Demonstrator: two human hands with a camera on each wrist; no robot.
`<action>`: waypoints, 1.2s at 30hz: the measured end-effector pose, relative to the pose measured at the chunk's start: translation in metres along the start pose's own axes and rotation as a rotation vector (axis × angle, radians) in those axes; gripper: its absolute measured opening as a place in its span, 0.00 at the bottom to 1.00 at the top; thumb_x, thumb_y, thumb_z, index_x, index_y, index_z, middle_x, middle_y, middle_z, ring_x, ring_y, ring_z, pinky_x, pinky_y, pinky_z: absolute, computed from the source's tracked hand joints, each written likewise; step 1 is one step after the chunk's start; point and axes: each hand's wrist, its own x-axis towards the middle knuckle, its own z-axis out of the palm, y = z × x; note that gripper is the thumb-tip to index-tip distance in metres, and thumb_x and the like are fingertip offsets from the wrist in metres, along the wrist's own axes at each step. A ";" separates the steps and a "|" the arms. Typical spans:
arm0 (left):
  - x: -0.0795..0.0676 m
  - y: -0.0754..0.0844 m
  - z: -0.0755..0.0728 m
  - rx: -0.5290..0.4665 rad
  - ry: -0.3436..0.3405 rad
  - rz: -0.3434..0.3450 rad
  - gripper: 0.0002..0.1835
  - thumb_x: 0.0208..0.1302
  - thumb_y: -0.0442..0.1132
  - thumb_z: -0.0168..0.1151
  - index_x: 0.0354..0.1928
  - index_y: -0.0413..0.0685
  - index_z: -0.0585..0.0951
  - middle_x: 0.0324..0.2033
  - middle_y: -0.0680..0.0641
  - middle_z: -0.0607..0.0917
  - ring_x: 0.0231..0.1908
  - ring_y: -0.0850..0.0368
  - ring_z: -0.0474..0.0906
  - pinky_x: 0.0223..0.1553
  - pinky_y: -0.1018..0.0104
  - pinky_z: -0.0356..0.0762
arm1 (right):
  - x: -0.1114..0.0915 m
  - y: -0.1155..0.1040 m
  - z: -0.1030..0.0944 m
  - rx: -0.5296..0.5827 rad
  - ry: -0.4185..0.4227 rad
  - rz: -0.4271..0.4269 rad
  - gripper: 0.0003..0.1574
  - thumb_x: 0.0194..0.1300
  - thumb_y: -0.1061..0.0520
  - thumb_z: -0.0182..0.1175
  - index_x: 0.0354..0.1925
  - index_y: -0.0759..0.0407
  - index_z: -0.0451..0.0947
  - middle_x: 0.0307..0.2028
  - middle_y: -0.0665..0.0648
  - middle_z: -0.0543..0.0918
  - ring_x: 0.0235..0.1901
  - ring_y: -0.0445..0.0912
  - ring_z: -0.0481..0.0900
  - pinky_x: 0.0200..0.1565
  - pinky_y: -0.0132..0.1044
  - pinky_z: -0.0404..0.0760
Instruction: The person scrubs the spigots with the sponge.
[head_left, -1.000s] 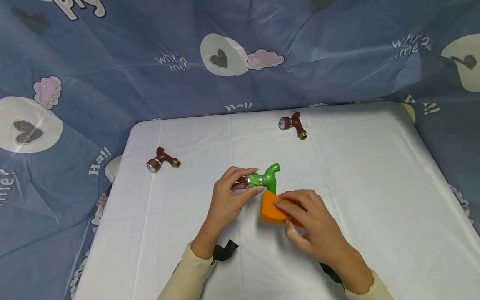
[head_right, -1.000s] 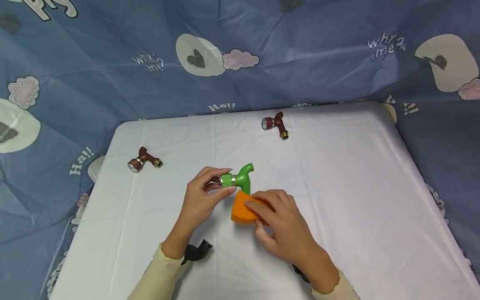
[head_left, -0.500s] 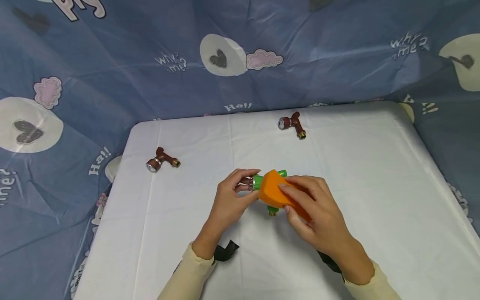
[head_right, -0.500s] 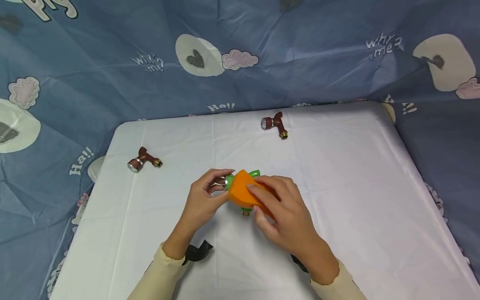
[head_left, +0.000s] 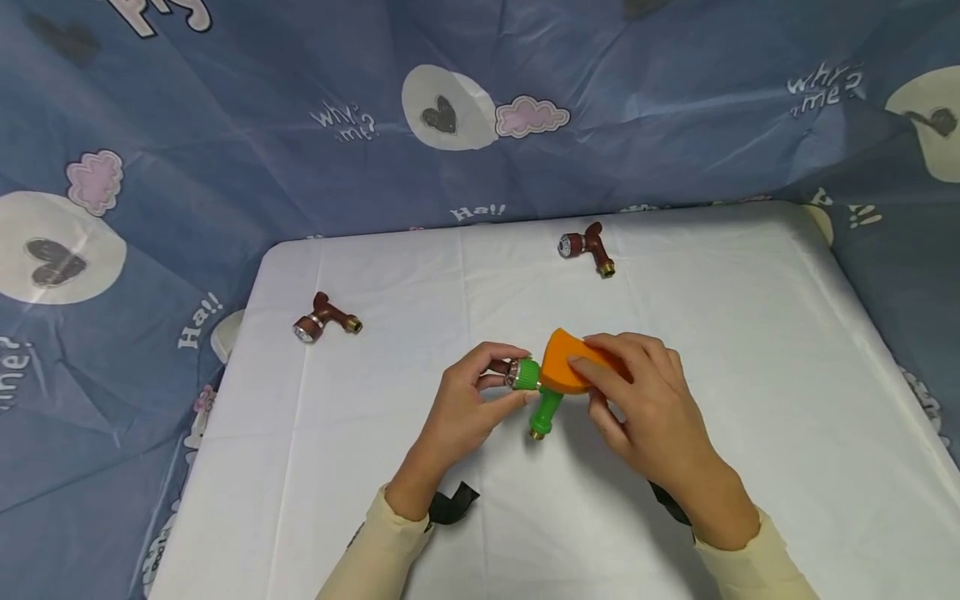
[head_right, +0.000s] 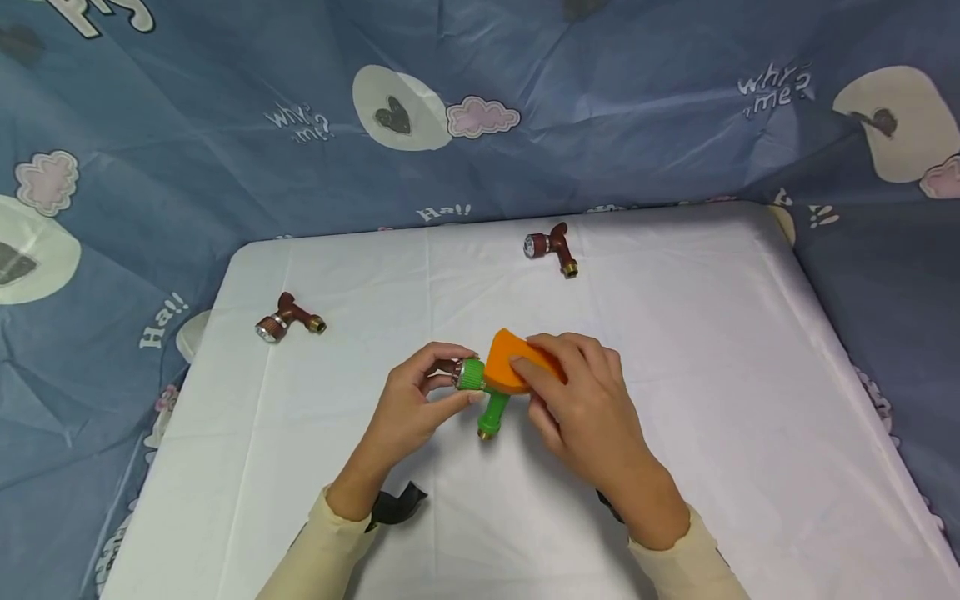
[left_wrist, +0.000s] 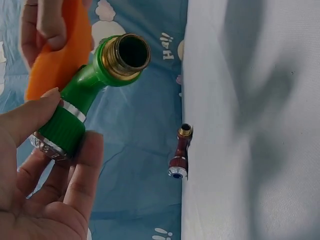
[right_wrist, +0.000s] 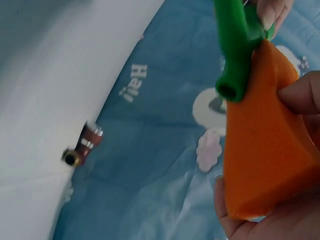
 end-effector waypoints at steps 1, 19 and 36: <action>0.000 0.000 0.000 0.009 -0.006 0.004 0.25 0.58 0.27 0.78 0.58 0.47 0.82 0.51 0.50 0.83 0.49 0.54 0.82 0.54 0.61 0.84 | -0.001 0.002 -0.002 -0.010 0.002 0.005 0.22 0.68 0.57 0.52 0.52 0.60 0.88 0.57 0.63 0.82 0.54 0.64 0.74 0.46 0.55 0.69; 0.001 0.003 0.002 0.072 -0.027 -0.021 0.30 0.61 0.27 0.76 0.66 0.47 0.79 0.57 0.52 0.83 0.53 0.57 0.82 0.57 0.63 0.83 | 0.000 -0.004 0.004 0.069 0.063 -0.019 0.22 0.73 0.53 0.54 0.54 0.60 0.87 0.59 0.64 0.81 0.55 0.64 0.75 0.55 0.53 0.71; 0.002 0.001 0.000 0.057 -0.101 0.034 0.27 0.62 0.26 0.74 0.64 0.46 0.81 0.58 0.47 0.85 0.52 0.55 0.84 0.57 0.62 0.82 | -0.005 0.010 -0.010 0.007 0.159 -0.004 0.22 0.69 0.55 0.54 0.53 0.62 0.87 0.56 0.67 0.83 0.52 0.67 0.75 0.57 0.48 0.70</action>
